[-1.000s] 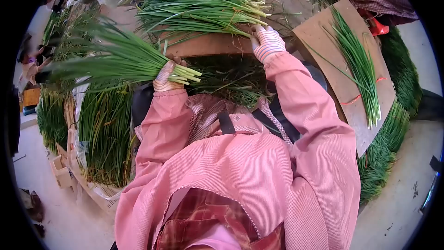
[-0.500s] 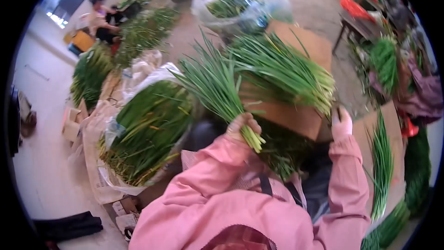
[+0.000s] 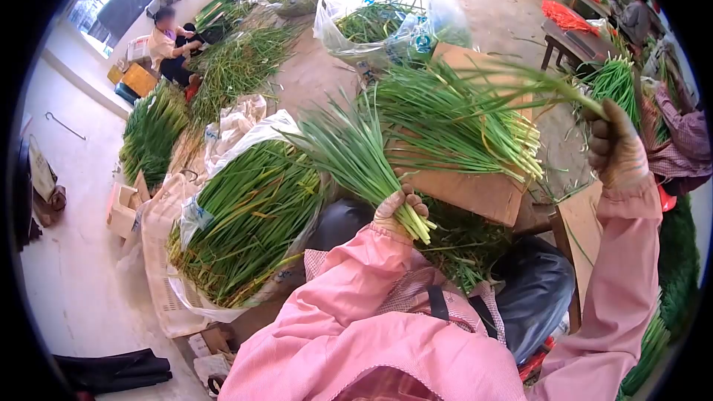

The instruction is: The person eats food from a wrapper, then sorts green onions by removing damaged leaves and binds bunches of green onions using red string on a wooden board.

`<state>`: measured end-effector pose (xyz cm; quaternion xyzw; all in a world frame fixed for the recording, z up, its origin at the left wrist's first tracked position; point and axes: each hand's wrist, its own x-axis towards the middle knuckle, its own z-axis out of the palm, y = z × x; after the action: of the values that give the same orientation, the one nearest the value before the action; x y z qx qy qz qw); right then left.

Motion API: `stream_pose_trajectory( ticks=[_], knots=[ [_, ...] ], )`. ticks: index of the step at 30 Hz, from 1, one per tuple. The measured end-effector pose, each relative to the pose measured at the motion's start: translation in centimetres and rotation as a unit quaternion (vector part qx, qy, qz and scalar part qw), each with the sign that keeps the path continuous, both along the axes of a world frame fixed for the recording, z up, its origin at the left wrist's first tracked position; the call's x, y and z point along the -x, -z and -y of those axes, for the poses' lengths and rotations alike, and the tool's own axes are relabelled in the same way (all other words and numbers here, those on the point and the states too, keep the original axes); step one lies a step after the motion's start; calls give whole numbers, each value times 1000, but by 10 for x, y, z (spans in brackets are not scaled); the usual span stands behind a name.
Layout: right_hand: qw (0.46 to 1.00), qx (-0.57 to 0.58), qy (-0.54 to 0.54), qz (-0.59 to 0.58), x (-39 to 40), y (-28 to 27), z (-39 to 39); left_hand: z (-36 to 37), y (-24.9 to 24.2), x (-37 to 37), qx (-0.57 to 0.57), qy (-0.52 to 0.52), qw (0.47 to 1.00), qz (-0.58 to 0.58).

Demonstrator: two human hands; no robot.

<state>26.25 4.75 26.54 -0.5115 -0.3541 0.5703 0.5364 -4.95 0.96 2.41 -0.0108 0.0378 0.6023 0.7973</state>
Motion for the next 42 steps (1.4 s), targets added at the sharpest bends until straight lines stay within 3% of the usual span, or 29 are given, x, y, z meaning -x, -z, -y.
stream_pose_trajectory(
  ticks=[3, 5, 6, 7, 9, 11, 13, 14, 15, 17, 20, 21, 23, 24, 25, 27, 30, 31, 33, 35, 37, 39, 41, 42],
  knots=[
    [993, -73, -14, -89, -9, 5, -1, -2, 3, -1, -10, 9, 1000, 8],
    [988, -60, 66, -129, 1, 19, -1, -1, 0, 0, -9, 10, 1000, -3],
    [983, -21, 162, -81, 8, 35, -3, -1, -4, -1, -6, 15, 1000, -12],
    [999, 2, 44, -24, 3, 56, -2, 2, -13, -2, -1, 21, 1000, -8],
    [992, 73, 35, 97, 32, 94, 11, 10, -28, 0, -10, 3, 994, -107],
    [976, 196, -19, 92, 45, 133, 28, 1, 7, 2, 56, 40, 994, -88],
    [959, 250, -61, 120, 38, 185, 36, 1, -14, 1, -130, -3, 982, -134],
    [962, 259, -84, 14, 33, 200, 38, 0, -4, -1, -106, -6, 991, -82],
    [965, 248, -81, -37, 34, 197, 40, -2, 3, -1, -89, -16, 995, -35],
    [982, 150, -48, -106, 41, 181, 46, 1, -4, 5, -18, 12, 998, -67],
    [996, 69, -26, -46, 50, 166, 51, -5, -2, 2, -69, 43, 995, -56],
    [992, 110, -60, 30, 50, 164, 51, -5, 1, 1, -62, 42, 995, -65],
    [974, 131, -142, 117, 42, 226, 47, -6, 17, 2, -25, 53, 994, -94],
    [951, 222, -181, 119, 44, 225, 50, -6, 17, 1, -22, 58, 991, -122],
    [951, 226, -180, 112, 46, 224, 56, -7, 18, 0, -1, 57, 991, -120],
    [973, 161, -166, -28, 50, 219, 67, 0, 12, 1, 12, 79, 985, -152],
    [969, 147, -194, -46, 52, 218, 76, 5, 15, -1, 70, 75, 978, -182],
    [966, 126, -222, -35, 51, 219, 79, 6, 14, -4, 72, 78, 977, -186],
    [974, 80, -213, 11, 52, 225, 84, 9, 13, -9, 95, 34, 945, -310],
    [964, 57, -256, 51, 52, 227, 91, 9, 11, -13, 147, 61, 911, -381],
    [957, 55, -283, 25, 57, 227, 98, 5, 22, -14, 80, 111, 905, -404],
    [937, 16, -317, 149, 63, 228, 100, 3, 21, -18, 102, 163, 868, -457],
    [904, 10, -346, 251, 71, 217, 101, 4, 11, -36, 14, 94, 894, -437],
    [890, 10, -363, 276, 75, 209, 99, 0, 13, -37, 43, 122, 893, -431]
  ],
)
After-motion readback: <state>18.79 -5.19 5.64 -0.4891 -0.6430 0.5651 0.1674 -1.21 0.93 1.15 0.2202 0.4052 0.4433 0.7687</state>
